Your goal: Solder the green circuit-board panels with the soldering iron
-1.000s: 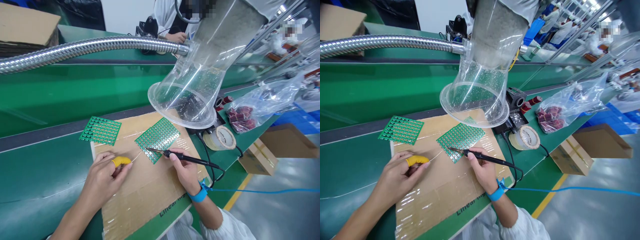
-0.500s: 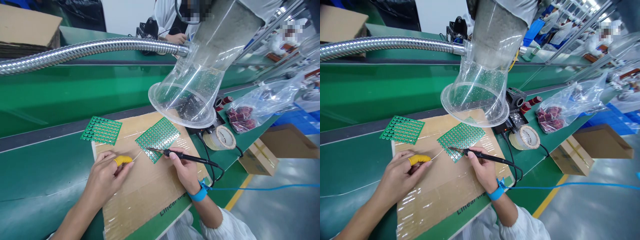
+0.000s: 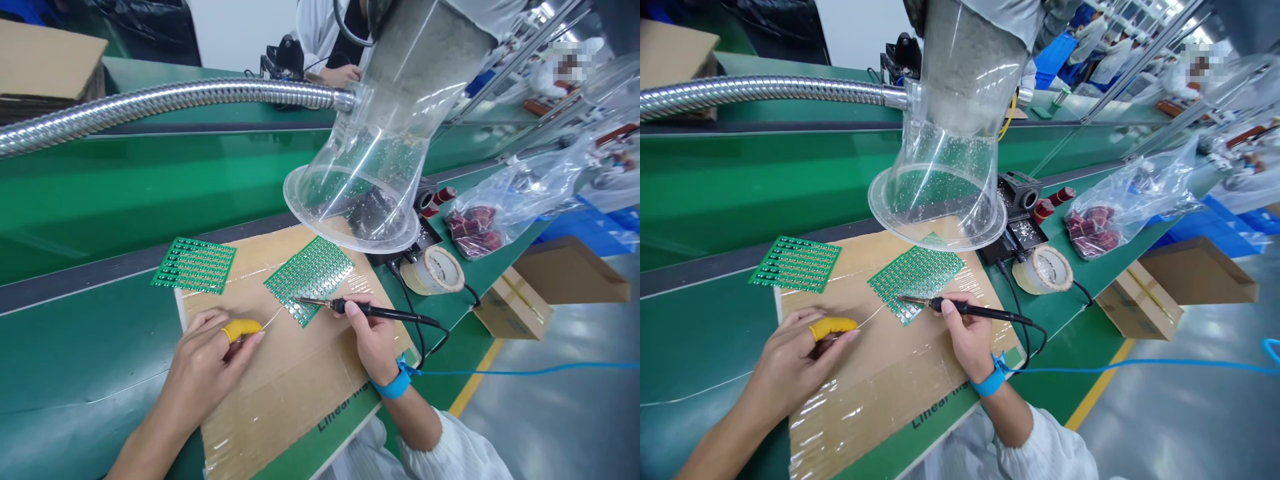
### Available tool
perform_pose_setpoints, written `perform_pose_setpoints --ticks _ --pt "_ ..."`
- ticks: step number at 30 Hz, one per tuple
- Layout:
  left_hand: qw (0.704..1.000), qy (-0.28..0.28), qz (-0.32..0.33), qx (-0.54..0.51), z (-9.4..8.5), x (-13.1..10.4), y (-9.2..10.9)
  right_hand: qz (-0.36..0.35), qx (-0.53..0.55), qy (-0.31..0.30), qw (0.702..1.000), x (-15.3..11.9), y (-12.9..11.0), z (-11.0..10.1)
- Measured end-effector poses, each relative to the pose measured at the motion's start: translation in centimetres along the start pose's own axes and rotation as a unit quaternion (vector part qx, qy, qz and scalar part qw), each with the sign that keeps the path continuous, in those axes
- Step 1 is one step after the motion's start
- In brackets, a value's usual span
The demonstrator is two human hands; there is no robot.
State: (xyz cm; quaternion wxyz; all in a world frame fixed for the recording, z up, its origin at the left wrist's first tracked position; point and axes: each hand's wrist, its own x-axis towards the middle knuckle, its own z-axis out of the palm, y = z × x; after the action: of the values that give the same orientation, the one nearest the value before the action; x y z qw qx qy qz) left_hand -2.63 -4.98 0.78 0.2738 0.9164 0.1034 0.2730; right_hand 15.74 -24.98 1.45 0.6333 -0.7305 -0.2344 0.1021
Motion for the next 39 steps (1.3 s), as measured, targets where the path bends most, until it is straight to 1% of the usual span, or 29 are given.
perform_pose_setpoints --ticks 3,9,14,29,31,35,39 --pt "1.0 -0.007 0.006 -0.004 0.1 0.0 0.0 -0.001 -0.011 0.01 1.0 0.0 0.0 -0.1" --pt "1.0 0.002 0.008 0.001 0.4 0.0 -0.1 0.009 -0.015 -0.014 1.0 0.0 0.0 0.1" --pt "1.0 -0.007 -0.003 0.001 0.4 0.0 -0.1 0.016 -0.013 -0.029 0.999 0.0 0.2 0.0" --pt "1.0 -0.009 -0.002 0.009 0.4 0.0 -0.1 0.021 -0.016 -0.025 0.999 -0.1 0.1 0.1" --pt "1.0 -0.005 0.007 0.009 0.4 0.1 -0.1 0.025 0.004 -0.012 1.0 0.2 0.2 -0.1" --pt "0.999 -0.006 0.033 0.006 0.4 0.1 0.6 0.058 0.038 0.01 0.998 0.6 0.2 -1.1" --pt "0.999 -0.008 0.034 0.0 0.7 0.0 1.3 0.059 0.01 0.004 0.998 0.1 -0.1 -2.0"
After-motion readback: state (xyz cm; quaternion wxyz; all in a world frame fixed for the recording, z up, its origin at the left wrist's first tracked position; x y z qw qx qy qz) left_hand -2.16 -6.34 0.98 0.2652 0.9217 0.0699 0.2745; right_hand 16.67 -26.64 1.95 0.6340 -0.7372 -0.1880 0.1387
